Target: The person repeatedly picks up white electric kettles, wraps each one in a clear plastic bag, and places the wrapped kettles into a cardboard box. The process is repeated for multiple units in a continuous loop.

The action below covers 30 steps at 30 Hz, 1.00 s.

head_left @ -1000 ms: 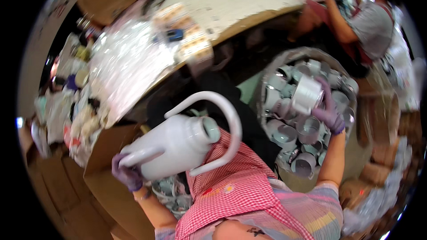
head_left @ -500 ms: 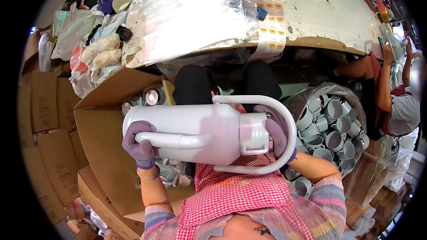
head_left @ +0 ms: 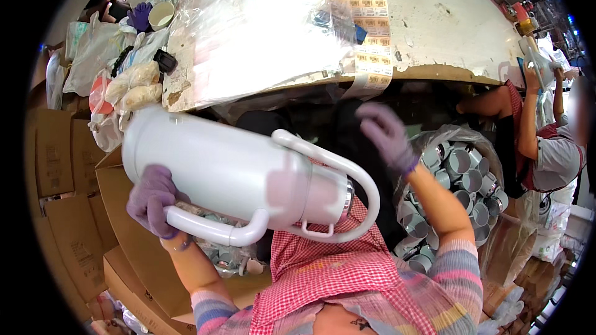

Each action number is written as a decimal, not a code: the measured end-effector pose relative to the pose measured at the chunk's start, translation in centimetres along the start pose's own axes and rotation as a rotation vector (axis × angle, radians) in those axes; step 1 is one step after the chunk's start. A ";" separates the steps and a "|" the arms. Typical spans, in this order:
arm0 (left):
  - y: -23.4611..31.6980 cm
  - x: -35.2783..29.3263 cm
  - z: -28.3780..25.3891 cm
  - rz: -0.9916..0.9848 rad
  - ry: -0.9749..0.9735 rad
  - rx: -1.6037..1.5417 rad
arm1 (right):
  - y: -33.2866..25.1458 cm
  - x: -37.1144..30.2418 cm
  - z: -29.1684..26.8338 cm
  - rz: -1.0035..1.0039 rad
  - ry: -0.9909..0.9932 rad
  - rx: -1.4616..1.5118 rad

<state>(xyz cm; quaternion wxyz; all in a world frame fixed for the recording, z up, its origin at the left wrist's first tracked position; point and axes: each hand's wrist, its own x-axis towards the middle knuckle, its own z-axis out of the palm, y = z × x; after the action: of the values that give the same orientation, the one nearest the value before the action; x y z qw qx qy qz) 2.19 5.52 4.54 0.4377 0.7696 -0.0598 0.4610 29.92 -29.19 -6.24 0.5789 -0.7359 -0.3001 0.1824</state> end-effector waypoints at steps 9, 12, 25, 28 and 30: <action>-4.9 10.0 15.8 0.011 -0.720 -0.218 | 8.7 12.9 -8.1 -0.241 -0.129 -0.649; -7.1 9.3 17.5 -0.099 -0.818 -0.239 | 7.7 12.0 -7.2 -0.301 -0.063 -0.647; -13.5 8.5 17.5 -0.535 -0.161 0.191 | -8.1 8.6 -8.5 -0.073 -0.447 0.138; -12.6 8.7 19.3 -0.461 -0.158 0.247 | -9.5 12.3 -3.8 0.079 -0.421 0.285; -12.4 8.7 19.4 -0.460 -0.137 0.256 | -10.2 13.7 -1.3 0.158 -0.494 0.307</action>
<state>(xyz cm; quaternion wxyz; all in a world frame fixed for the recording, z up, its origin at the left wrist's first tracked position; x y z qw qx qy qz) 26.03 1.70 -0.24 0.4249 0.8415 0.1460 0.3001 38.75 -19.71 4.96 0.5771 -0.5941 -0.3425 0.4435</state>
